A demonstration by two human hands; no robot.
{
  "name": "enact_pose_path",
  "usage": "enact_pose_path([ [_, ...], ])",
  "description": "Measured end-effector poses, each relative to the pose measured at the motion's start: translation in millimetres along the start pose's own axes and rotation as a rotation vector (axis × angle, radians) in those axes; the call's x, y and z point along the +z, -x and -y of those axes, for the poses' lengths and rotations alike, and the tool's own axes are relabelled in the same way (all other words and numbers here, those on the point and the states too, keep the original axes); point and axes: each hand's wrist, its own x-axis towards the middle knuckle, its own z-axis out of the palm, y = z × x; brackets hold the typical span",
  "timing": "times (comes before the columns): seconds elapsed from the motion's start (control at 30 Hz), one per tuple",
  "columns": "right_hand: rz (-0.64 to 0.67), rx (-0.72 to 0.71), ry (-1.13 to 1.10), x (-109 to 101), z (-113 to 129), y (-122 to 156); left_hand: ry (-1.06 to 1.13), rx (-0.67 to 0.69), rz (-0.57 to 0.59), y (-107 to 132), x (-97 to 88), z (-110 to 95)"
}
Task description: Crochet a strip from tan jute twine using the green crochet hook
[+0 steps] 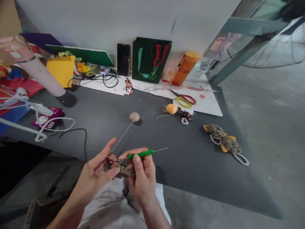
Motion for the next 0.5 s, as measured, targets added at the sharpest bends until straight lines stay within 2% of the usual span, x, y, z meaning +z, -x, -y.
enact_pose_path([
  [0.13,0.006,0.043,0.049,-3.2,2.8,-0.4,-0.089,0.029,0.001,-1.7,-4.8,1.0],
  [0.3,0.004,0.056,0.087,-6.1,3.1,-1.8,-0.223,0.127,-0.019,-2.5,-11.5,0.6],
  [0.37,0.025,0.05,0.084,-6.6,3.3,-2.9,-0.175,0.117,-0.009,-2.1,-12.8,-1.3],
  [0.5,0.121,0.027,0.088,-11.3,4.5,-5.3,0.042,0.012,0.072,-3.1,-11.9,-7.2],
])
